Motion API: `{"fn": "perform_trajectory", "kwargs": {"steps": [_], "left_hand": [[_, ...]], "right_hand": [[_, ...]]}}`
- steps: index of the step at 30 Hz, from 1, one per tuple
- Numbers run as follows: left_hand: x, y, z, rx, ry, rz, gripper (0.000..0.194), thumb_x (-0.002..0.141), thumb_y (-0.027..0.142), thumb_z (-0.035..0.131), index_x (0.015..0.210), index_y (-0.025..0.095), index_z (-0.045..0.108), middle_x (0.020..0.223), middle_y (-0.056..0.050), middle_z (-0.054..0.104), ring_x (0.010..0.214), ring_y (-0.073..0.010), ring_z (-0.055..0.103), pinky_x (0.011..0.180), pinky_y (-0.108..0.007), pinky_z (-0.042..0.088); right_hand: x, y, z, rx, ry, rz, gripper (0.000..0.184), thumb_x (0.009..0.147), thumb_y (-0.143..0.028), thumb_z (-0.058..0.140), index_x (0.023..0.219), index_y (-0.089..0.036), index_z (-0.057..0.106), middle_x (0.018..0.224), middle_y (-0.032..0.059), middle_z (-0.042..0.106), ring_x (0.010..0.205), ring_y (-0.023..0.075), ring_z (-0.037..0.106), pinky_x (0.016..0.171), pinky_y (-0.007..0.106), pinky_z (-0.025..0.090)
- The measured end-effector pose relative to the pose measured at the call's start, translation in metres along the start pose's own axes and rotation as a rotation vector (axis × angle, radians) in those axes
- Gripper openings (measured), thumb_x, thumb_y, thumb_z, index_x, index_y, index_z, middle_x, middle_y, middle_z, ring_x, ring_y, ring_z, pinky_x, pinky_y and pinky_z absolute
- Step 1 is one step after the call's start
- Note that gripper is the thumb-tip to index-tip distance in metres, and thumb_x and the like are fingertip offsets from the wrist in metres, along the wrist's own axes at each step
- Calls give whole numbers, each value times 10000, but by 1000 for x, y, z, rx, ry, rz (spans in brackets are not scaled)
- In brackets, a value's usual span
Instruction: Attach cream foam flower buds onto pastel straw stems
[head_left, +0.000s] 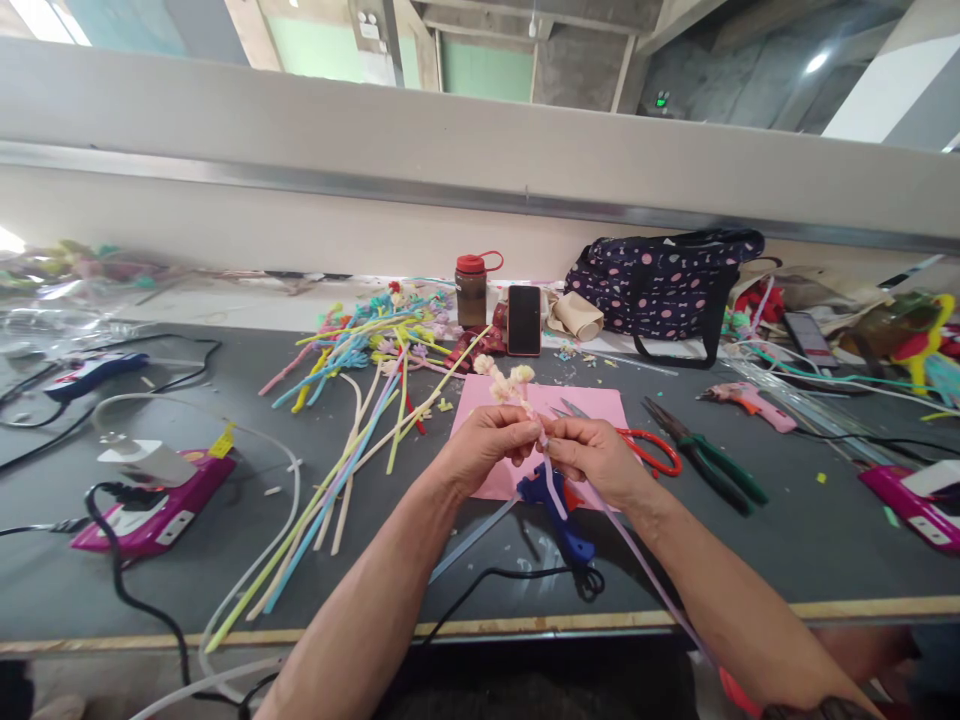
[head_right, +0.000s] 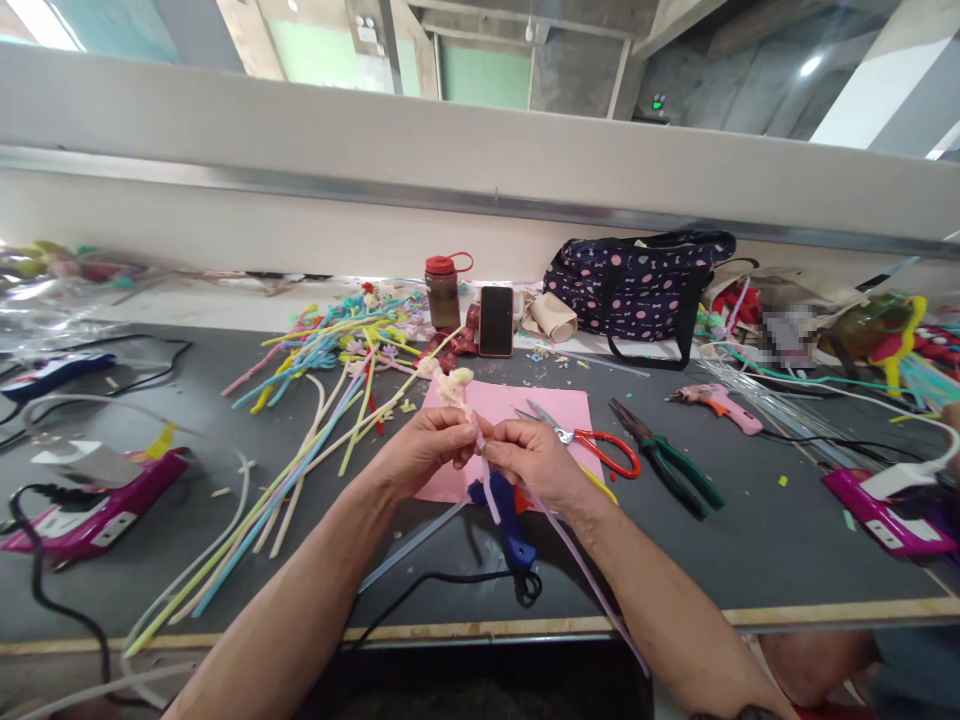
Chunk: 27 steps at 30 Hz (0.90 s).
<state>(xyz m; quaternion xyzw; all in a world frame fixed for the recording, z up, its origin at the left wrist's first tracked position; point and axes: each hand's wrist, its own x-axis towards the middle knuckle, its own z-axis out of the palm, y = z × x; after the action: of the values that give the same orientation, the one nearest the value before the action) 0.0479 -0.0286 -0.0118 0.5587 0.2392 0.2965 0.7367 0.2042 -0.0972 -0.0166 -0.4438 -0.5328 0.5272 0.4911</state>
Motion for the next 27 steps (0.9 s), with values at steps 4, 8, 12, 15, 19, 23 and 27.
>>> {"fn": "perform_trajectory", "kwargs": {"steps": [4, 8, 12, 15, 19, 23, 27], "left_hand": [[2, 1, 1, 99, 51, 64, 213, 647, 310, 685, 580, 129, 595, 543, 19, 536, 473, -60, 432, 476, -201, 321], [3, 1, 2, 204, 105, 69, 235, 632, 338, 688, 576, 130, 594, 507, 33, 505, 469, -65, 422, 467, -202, 321], [4, -1, 3, 283, 167, 71, 247, 620, 359, 688, 611, 127, 605, 522, 27, 521, 470, -72, 431, 453, -203, 322], [5, -4, 4, 329, 223, 75, 234, 613, 345, 687, 636, 124, 616, 540, 22, 540, 467, -70, 425, 443, -200, 318], [7, -9, 5, 418, 311, 124, 208, 611, 324, 681, 602, 132, 601, 535, 19, 554, 483, -79, 452, 457, -201, 329], [7, -11, 8, 579, 400, 197, 215, 632, 349, 657, 617, 141, 604, 578, 3, 596, 540, -103, 512, 510, -215, 368], [4, -7, 13, 779, 488, 206, 165, 647, 313, 629, 596, 158, 607, 589, 8, 608, 534, -102, 512, 524, -222, 361]], "right_hand": [[0, -2, 1, -110, 20, -5, 186, 756, -319, 602, 730, -134, 603, 525, -48, 439, 432, 53, 342, 424, 212, 220], [0, -3, 1, -234, 56, 7, 179, 771, -302, 575, 735, -132, 619, 518, -43, 457, 428, 57, 371, 420, 204, 263], [1, -3, 2, -312, 89, 43, 183, 778, -299, 554, 729, -134, 617, 469, -51, 444, 413, 65, 381, 416, 201, 281], [2, -2, 3, -337, 129, 52, 173, 764, -294, 558, 692, -141, 596, 464, -52, 444, 408, 69, 381, 410, 201, 274], [2, -1, 6, -360, 181, 35, 177, 757, -291, 547, 643, -156, 560, 462, -54, 439, 405, 78, 391, 411, 205, 275], [1, 2, 9, -431, 222, 8, 199, 759, -304, 529, 623, -161, 555, 472, -44, 459, 423, 93, 416, 427, 214, 295], [2, 9, 11, -529, 248, -38, 187, 739, -325, 561, 666, -156, 593, 567, -10, 554, 512, 118, 469, 485, 230, 342]]}}
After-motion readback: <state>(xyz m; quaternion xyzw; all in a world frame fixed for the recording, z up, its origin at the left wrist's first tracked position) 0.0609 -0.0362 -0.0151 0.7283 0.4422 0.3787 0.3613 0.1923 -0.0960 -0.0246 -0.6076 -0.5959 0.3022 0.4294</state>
